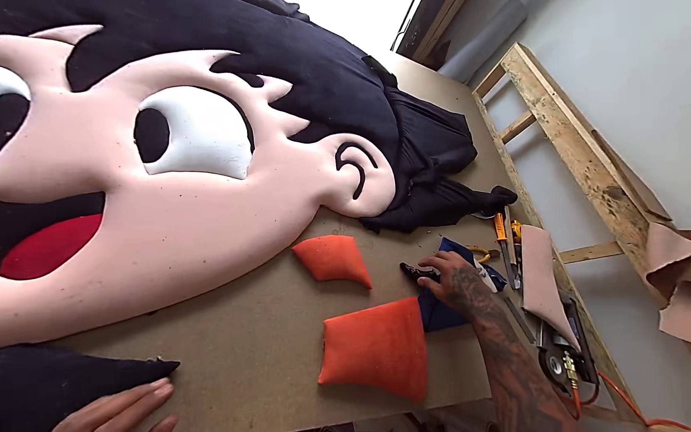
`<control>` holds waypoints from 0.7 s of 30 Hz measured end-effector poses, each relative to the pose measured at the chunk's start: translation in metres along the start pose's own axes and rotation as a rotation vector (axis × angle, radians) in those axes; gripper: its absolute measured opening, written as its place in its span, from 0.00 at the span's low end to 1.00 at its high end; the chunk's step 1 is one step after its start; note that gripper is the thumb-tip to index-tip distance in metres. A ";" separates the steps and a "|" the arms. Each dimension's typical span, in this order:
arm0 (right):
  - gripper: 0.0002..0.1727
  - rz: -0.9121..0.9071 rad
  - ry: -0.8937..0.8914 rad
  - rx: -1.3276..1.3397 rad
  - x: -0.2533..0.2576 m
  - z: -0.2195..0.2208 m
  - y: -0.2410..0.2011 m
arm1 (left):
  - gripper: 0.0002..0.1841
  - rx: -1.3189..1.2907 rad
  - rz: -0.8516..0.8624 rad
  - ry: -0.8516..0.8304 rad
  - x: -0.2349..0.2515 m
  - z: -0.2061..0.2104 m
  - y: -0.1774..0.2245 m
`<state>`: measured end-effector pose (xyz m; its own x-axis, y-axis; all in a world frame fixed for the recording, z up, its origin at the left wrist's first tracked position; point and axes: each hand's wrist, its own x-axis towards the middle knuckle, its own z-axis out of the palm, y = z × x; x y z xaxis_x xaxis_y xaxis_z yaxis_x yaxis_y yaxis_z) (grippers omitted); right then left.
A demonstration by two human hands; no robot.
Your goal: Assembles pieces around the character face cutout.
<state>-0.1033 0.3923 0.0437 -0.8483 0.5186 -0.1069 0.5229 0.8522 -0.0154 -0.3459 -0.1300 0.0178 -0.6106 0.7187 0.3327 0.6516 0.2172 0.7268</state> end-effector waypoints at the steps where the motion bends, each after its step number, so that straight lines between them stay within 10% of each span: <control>1: 0.20 -0.011 -0.037 -0.011 0.004 0.006 0.000 | 0.16 -0.001 0.031 -0.011 0.008 0.001 -0.002; 9: 0.20 -0.016 0.232 0.420 0.007 -0.013 -0.019 | 0.16 0.197 0.018 0.098 0.016 -0.025 -0.013; 14: 0.23 -0.074 0.092 0.872 0.006 -0.010 -0.090 | 0.19 0.466 -0.196 0.310 -0.002 -0.064 -0.046; 21: 0.20 -0.245 0.105 0.675 0.037 0.013 -0.139 | 0.44 0.596 -0.168 -0.193 -0.003 -0.123 -0.103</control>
<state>-0.2066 0.2924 0.0289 -0.9333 0.3514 0.0738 0.2258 0.7341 -0.6405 -0.4664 -0.2351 0.0161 -0.6703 0.7368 0.0889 0.7262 0.6265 0.2831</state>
